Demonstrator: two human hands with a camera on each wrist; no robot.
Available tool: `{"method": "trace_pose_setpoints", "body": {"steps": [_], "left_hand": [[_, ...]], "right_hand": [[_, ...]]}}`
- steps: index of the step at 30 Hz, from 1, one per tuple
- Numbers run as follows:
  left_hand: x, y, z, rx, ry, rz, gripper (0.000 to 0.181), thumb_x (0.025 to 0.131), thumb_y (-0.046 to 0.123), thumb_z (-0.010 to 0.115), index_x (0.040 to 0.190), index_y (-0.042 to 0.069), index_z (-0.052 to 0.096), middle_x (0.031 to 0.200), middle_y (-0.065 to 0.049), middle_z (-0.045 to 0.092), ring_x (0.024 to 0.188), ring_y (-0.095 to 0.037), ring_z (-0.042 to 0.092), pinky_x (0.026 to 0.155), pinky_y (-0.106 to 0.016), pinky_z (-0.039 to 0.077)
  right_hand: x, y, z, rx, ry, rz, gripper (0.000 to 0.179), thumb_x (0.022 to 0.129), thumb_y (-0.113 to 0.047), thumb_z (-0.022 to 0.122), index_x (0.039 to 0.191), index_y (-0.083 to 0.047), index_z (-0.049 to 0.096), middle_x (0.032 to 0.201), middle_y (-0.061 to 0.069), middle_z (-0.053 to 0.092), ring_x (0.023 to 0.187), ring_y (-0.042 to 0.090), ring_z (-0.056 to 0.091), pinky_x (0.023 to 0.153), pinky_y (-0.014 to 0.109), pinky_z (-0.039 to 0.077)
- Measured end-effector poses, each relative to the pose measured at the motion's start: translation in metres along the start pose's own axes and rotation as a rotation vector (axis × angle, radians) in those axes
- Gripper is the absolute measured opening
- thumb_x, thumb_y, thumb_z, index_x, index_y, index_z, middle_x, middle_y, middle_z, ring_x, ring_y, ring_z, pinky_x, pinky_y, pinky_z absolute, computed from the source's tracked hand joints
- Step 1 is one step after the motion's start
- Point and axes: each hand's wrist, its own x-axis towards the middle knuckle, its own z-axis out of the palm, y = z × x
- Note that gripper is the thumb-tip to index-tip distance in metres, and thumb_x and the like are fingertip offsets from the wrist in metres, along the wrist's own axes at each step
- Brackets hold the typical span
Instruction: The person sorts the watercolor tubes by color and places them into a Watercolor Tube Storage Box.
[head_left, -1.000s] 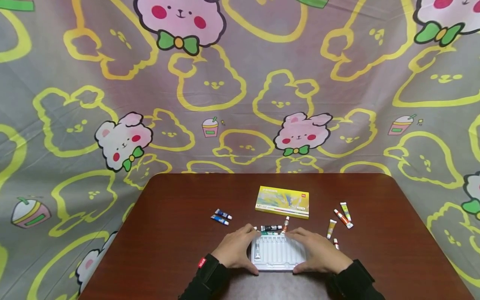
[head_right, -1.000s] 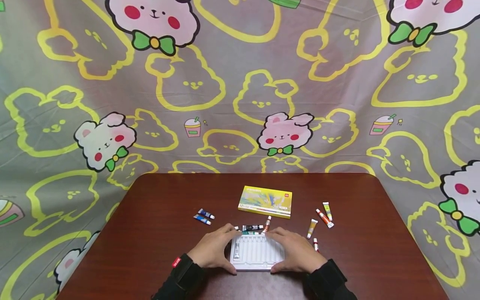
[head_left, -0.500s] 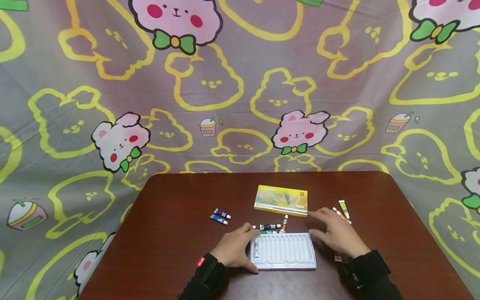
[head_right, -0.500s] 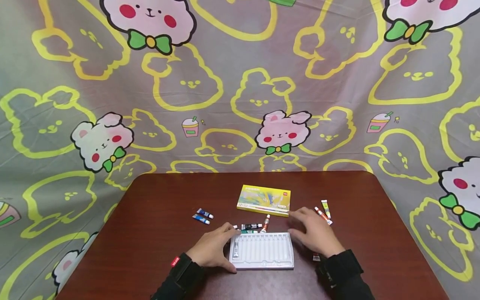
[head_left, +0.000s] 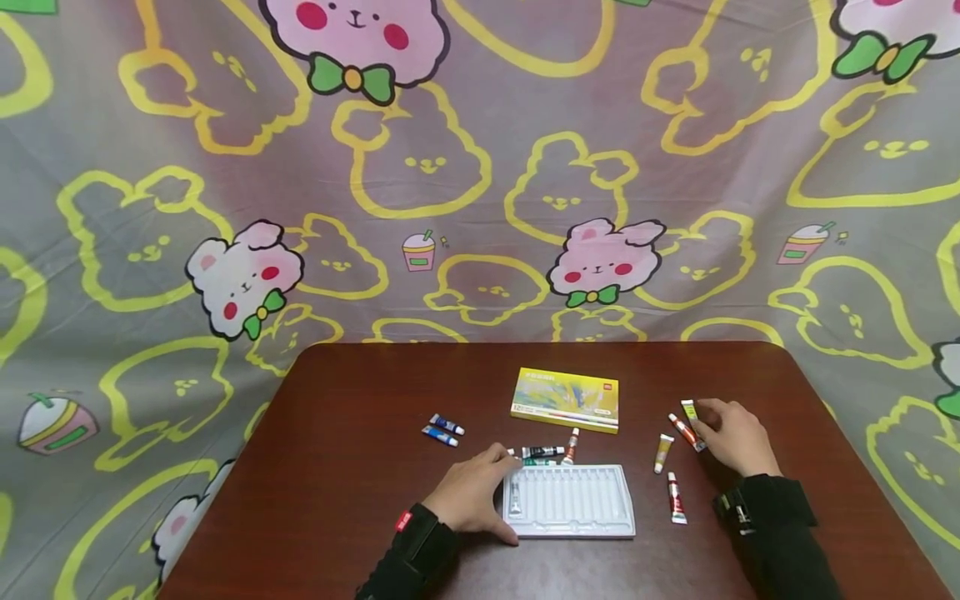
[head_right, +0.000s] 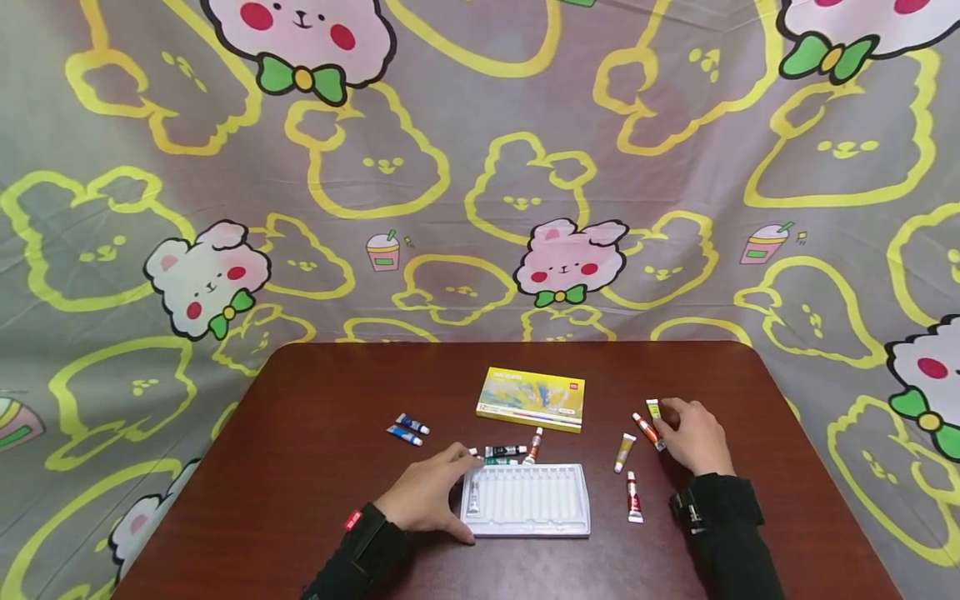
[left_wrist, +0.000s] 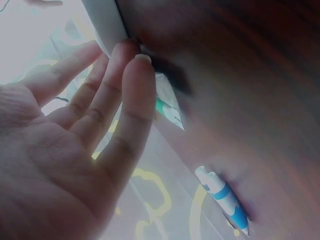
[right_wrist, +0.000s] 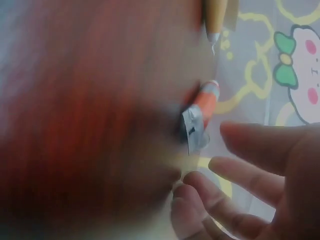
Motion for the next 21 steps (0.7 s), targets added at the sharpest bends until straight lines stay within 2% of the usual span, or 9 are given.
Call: {"method": "trace_pose_setpoints", "body": {"steps": [6, 14, 17, 21], "left_hand": [[0.0004, 0.0026, 0.0001, -0.004, -0.009, 0.000, 0.100, 0.051, 0.063, 0.087, 0.136, 0.022, 0.055, 0.125, 0.001, 0.053, 0.104, -0.013, 0.053, 0.089, -0.046, 0.051], [0.0004, 0.0034, 0.0018, -0.014, -0.009, 0.000, 0.100, 0.051, 0.062, 0.088, 0.136, 0.021, 0.056, 0.125, 0.000, 0.053, 0.103, -0.013, 0.052, 0.088, -0.046, 0.051], [0.0009, 0.0021, 0.0022, -0.015, -0.007, 0.002, 0.100, 0.051, 0.062, 0.088, 0.136, 0.020, 0.056, 0.124, 0.000, 0.053, 0.103, -0.014, 0.052, 0.088, -0.046, 0.051], [0.0009, 0.0000, 0.0014, -0.009, 0.001, 0.004, 0.101, 0.051, 0.063, 0.088, 0.136, 0.020, 0.056, 0.125, 0.000, 0.053, 0.104, -0.014, 0.052, 0.088, -0.047, 0.051]], "right_hand": [[0.0025, 0.0007, 0.0024, -0.002, -0.018, 0.056, 0.039, 0.081, -0.012, 0.076, 0.114, 0.006, 0.064, 0.084, 0.019, 0.068, 0.072, 0.028, 0.056, 0.064, 0.045, 0.045], [0.0001, 0.0021, 0.0048, -0.011, -0.020, 0.106, 0.022, 0.085, -0.007, 0.068, 0.103, 0.006, 0.068, 0.082, 0.019, 0.069, 0.068, 0.026, 0.055, 0.060, 0.040, 0.043], [-0.0006, 0.0034, 0.0044, -0.016, 0.004, 0.092, 0.020, 0.087, -0.008, 0.065, 0.100, 0.006, 0.069, 0.085, 0.022, 0.070, 0.070, 0.030, 0.057, 0.061, 0.044, 0.046], [-0.0009, 0.0047, 0.0005, -0.010, 0.029, 0.068, 0.022, 0.091, -0.008, 0.060, 0.101, 0.010, 0.067, 0.093, 0.029, 0.066, 0.083, 0.040, 0.059, 0.071, 0.056, 0.047]]}}
